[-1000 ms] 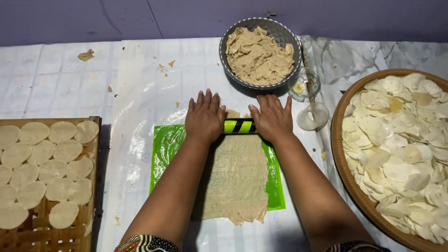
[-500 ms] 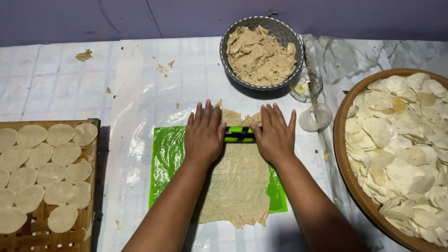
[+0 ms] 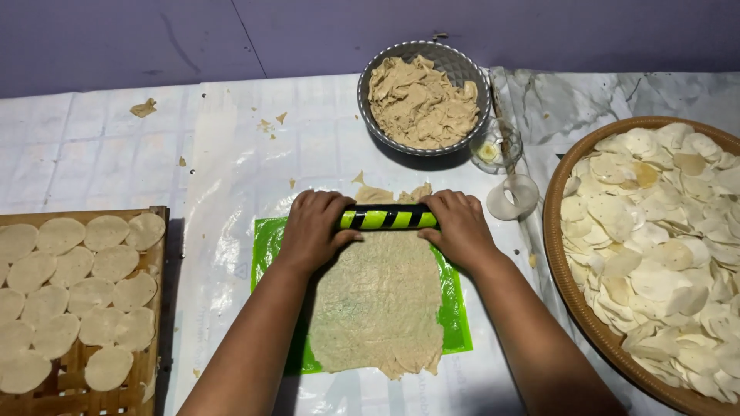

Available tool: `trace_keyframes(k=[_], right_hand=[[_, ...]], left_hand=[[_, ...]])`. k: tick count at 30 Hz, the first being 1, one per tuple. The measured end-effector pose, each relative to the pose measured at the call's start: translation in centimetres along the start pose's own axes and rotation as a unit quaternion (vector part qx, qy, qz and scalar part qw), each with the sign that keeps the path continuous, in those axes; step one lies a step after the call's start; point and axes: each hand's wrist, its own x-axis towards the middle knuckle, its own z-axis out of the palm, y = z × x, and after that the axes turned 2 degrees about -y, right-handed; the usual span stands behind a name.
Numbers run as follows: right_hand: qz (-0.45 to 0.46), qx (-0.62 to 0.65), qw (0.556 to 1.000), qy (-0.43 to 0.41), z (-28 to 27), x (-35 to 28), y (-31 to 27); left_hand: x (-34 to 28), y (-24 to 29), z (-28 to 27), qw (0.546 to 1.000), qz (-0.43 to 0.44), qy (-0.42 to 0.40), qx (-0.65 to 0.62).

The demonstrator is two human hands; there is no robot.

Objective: Rolling and shaping dough to prepare small snacks on a table.

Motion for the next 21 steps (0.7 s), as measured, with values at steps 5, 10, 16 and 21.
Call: trace_keyframes(k=[5,10,16,21], right_hand=[[-0.035,-0.008,0.998,-0.045,-3.7,1.3,-0.4],[-0.028,-0.034,0.999,-0.022,-4.6,-3.8,-4.8],[0.0,-0.047,0.998,0.04,3.2,-9.0,-6.5],[0.053,-0.067,0.996,-0.032,2.2,-4.3,-6.6]], left_hand=[[-1.2,0.9,-1.2,0.991,-0.005,0.043,0.13],[-4.6,2.6,-3.3,0.987,-0.001,0.066,0.147],[-9.7,5.5,-0.9,0.994,-0.063,-0.013,0.083],[-6.2,5.2,-0.9,0.988,-0.13,-0.067,0.047]])
